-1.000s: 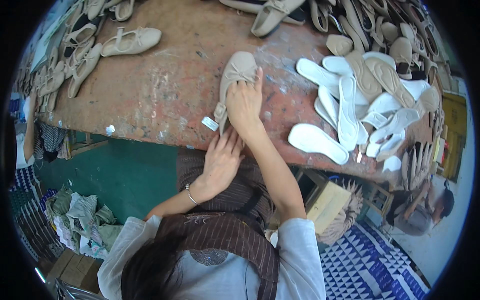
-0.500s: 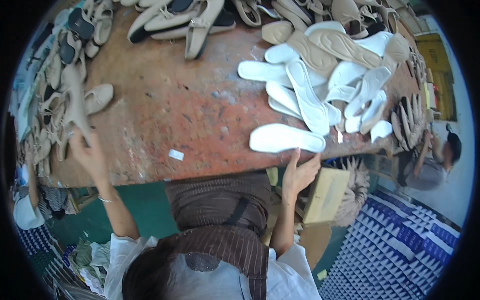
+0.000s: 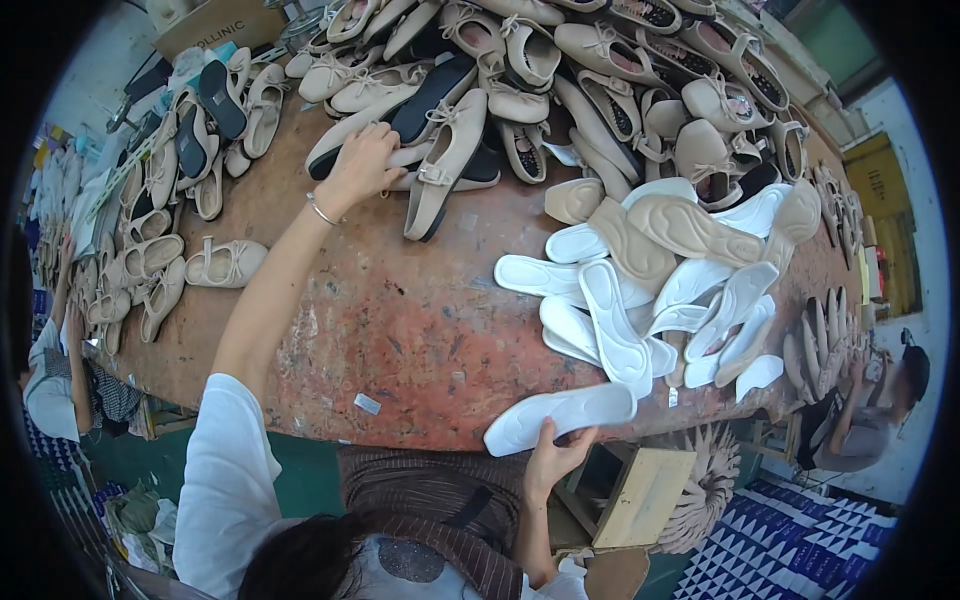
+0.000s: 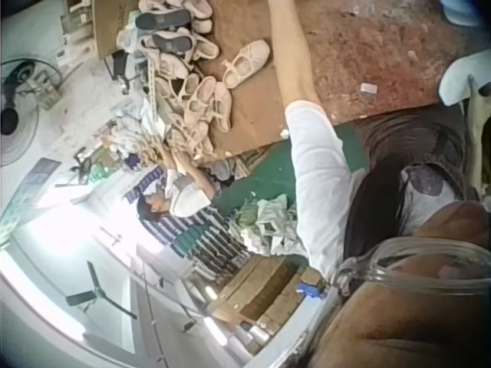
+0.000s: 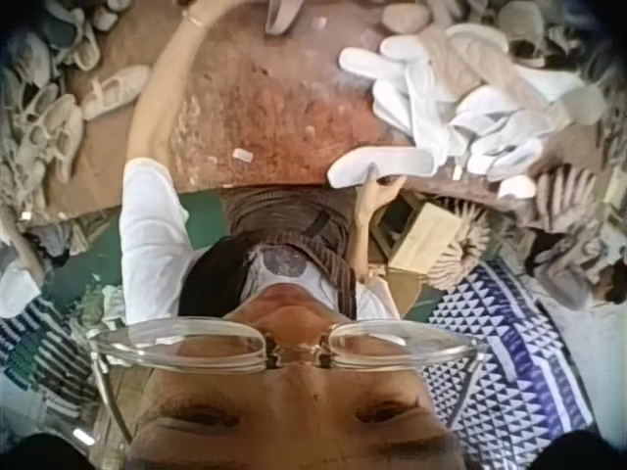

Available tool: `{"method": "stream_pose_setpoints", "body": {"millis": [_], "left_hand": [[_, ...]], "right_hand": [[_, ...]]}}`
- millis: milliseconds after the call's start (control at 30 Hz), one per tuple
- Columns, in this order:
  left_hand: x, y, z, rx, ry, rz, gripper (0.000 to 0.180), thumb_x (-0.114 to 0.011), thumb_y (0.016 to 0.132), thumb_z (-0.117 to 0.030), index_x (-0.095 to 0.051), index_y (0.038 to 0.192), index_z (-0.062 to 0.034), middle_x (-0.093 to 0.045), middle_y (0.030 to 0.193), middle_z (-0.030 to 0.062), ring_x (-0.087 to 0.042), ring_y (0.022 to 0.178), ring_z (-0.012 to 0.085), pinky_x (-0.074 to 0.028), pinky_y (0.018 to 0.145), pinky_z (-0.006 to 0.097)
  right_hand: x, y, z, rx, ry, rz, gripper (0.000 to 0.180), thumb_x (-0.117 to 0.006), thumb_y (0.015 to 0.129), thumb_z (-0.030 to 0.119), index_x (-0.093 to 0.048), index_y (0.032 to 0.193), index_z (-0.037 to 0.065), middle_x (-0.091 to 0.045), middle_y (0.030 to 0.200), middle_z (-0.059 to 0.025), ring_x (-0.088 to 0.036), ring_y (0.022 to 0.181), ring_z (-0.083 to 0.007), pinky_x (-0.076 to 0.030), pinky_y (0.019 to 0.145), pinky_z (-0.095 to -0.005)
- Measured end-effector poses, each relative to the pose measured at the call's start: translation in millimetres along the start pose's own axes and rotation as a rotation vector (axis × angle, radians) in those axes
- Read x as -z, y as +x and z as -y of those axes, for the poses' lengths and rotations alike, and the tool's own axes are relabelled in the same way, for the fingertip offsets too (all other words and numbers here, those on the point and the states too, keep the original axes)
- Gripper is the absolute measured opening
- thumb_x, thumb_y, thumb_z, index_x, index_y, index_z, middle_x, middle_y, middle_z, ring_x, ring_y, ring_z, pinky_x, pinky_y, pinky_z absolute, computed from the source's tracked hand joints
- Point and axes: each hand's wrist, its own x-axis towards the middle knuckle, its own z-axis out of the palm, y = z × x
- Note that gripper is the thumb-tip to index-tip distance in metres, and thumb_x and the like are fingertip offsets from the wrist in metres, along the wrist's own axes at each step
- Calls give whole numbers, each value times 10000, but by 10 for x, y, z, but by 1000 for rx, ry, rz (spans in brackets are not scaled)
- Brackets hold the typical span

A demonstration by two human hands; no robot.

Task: The person picks up a shoe and an insole, inserts the insole into the shoe, and presses it down. They then wipe the shoe with a cloth before setting it aside and repeating the process.

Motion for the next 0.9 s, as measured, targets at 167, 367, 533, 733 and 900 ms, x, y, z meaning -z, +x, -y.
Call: {"method": "stream_pose_setpoints", "body": {"millis": [167, 367, 533, 733, 900], "left_hand": [[493, -388, 126, -124, -342, 4, 326, -718, 816, -345, -648, 808, -27, -646, 709, 122, -598, 669, 301, -493, 697, 405], [1039, -2308, -421, 474, -1050, -63, 218, -729, 898, -224, -624, 794, -63, -546, 647, -72, -458, 600, 29, -370, 511, 257], [526, -3077, -1402, 515, -850, 94, 431, -697, 899, -320, -589, 1096, 48, -659, 805, 202, -661, 701, 324, -486, 611, 424], [357, -3244, -1884, 249, -879, -76, 478, -682, 895, -123, -561, 1327, 42, -619, 1293, 244, -586, 1221, 390, -461, 1044, 406], [154, -3505, -1167, 601, -526, -344, 380, -655, 904, -94, -600, 1262, 22, -603, 978, 177, -627, 814, 323, -524, 738, 409]], "right_hand": [[81, 1, 474, -321, 234, 364, 651, -521, 718, -99, -469, 1366, -63, -629, 1199, -143, -644, 1068, -244, -504, 934, -355], [-108, 43, 623, -453, 674, 633, 856, -484, 680, -56, -252, 1504, -80, -434, 1499, -228, -583, 1223, -351, -515, 1005, -431], [-210, 12, 870, -312, 544, 812, 666, -430, 1045, 479, -354, 1463, -33, -554, 1371, -175, -639, 1007, -205, -553, 826, -340], [-284, 205, 1029, 373, -78, 637, 537, -350, 1084, 342, -475, 1421, -56, -587, 1327, -158, -557, 1124, -244, -419, 985, -360], [-323, -35, 1020, 1084, -674, 674, 376, -712, 812, 118, -725, 1188, 119, -629, 1201, -134, -553, 1079, -333, -436, 926, -438]]}}
